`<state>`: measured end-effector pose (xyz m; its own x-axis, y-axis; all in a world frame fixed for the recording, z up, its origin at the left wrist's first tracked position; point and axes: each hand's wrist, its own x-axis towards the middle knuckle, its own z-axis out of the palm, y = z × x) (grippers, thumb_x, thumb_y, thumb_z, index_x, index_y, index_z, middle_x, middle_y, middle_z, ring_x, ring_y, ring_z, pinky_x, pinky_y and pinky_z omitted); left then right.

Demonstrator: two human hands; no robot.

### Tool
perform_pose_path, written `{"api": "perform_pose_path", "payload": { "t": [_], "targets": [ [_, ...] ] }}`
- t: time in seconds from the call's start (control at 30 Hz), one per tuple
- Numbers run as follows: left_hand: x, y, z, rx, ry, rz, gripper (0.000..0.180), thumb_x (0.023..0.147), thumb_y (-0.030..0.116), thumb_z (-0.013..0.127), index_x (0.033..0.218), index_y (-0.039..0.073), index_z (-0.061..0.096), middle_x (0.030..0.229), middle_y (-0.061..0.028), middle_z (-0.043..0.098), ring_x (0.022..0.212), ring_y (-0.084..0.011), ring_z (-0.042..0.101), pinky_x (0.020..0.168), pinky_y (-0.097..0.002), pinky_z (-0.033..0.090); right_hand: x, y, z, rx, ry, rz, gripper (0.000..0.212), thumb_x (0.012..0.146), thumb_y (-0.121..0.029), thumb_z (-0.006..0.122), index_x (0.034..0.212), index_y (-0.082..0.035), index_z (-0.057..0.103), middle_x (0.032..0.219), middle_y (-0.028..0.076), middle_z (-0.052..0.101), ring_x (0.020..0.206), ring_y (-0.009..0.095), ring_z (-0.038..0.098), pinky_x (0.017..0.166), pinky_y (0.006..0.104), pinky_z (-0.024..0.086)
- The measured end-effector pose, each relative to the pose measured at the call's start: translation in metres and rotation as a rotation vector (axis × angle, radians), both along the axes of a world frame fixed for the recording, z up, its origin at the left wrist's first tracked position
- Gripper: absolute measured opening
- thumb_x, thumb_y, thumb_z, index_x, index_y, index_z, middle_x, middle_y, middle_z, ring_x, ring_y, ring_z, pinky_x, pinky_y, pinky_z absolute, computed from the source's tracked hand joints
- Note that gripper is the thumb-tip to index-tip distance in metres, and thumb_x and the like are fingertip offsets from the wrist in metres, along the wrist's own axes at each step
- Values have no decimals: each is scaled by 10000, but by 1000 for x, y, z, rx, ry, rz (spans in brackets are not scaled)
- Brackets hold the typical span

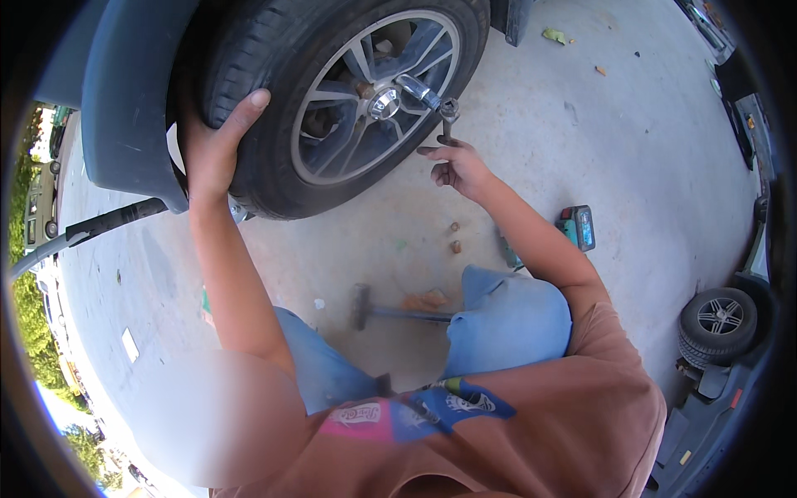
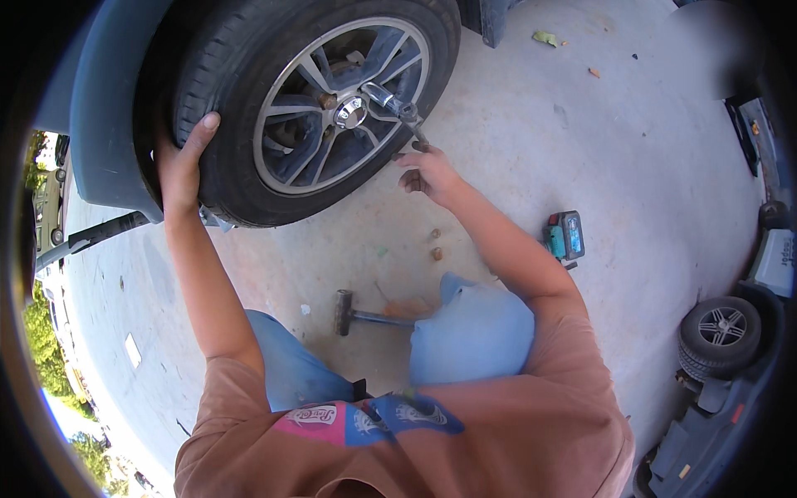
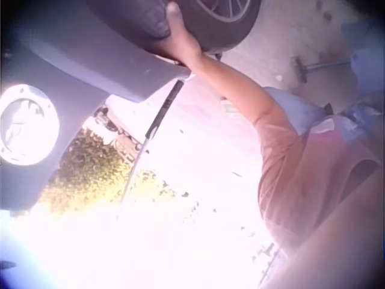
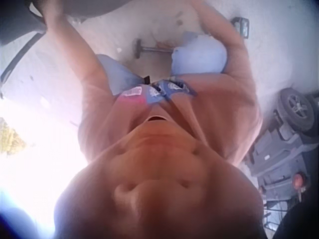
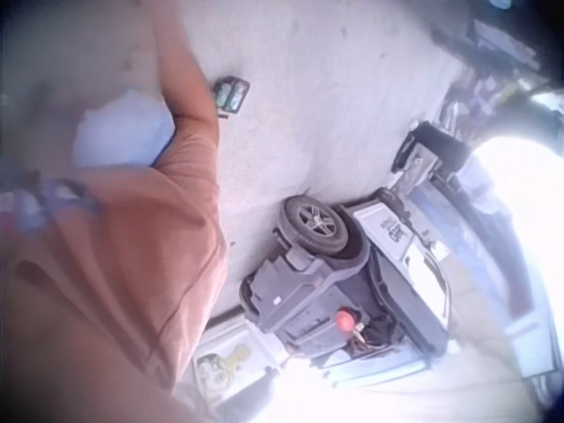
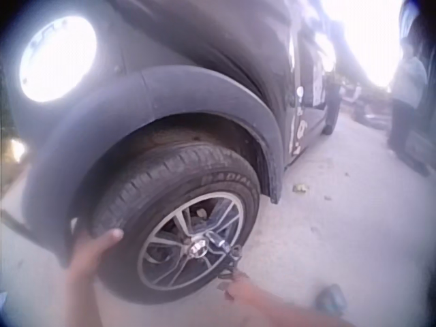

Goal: The person kneels beside a raised vehicle and repeatedly uses a hammer and impact wrench to loosen and remove lug nuts from a car wheel. The person alternates between tools and continues striking the wheel area while attempting to detach the tire.

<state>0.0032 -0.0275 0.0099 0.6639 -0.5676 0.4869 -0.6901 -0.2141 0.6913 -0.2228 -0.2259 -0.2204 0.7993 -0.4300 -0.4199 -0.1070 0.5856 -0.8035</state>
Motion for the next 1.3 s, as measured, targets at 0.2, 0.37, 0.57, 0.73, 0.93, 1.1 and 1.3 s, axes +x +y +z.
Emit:
{"api": "perform_pose_path", "payload": {
  "t": [0.2, 0.37, 0.57, 0.73, 0.93, 1.1, 1.3],
  "targets": [
    [0, 4, 0, 12, 87, 21, 1004, 642, 493, 814, 1390, -48, 419, 1343, -215, 507, 1263, -332, 475, 1103, -377, 321, -6, -92, 28, 670, -457, -538, 340, 947, -204, 539, 1107, 93, 501, 1124, 258, 627, 603, 117, 562, 559, 200, 521],
    [-3, 4, 2, 19, 11, 31, 998, 644, 486, 813, 1389, -49, 419, 1339, -225, 508, 1260, -333, 477, 1098, -372, 329, 22, -61, 152, -453, -360, -415, 255, 925, -103, 625, 1137, 36, 595, 934, 120, 696, 701, 95, 636, 564, 181, 503],
    [-5, 0, 3, -20, 47, -11, 1005, 645, 490, 812, 1392, -49, 410, 1337, -226, 506, 1253, -336, 481, 1093, -370, 333, 28, 74, 128, -1322, -295, 7, 545, 799, 22, 627, 1323, -45, 494, 1173, 175, 507, 852, 351, 643, 697, 377, 547],
    [-1, 3, 0, -3, 51, 9, 1000, 645, 468, 821, 1395, -46, 405, 1344, -223, 499, 1252, -330, 480, 1093, -369, 333, 26, 65, 118, -1022, -437, 187, 606, 777, 53, 587, 1360, -43, 453, 1245, 160, 449, 850, 334, 633, 716, 384, 535],
    [-2, 3, 2, -29, 66, -11, 974, 651, 421, 835, 1390, -48, 407, 1344, -215, 497, 1254, -315, 477, 1095, -369, 333, 28, 71, 78, -1224, -352, 410, 546, 786, 10, 568, 1325, 8, 483, 1187, 166, 501, 887, 335, 625, 751, 393, 536],
    [-3, 2, 2, -62, 58, -33, 938, 653, 378, 845, 1369, -56, 424, 1314, -217, 513, 1244, -319, 487, 1095, -370, 338, 20, 51, 15, -1433, -5, 477, 550, 790, -3, 517, 1337, 29, 473, 1201, 162, 531, 896, 315, 636, 748, 383, 551],
    [1, 5, 2, -89, 92, -15, 967, 606, 398, 866, 1339, -73, 448, 1276, -229, 539, 1205, -323, 525, 1071, -366, 375, 19, 38, 29, 409, -28, 133, 571, 853, -79, 449, 1401, 52, 357, 1324, 253, 499, 853, 206, 647, 727, 309, 558]
  ]
}}
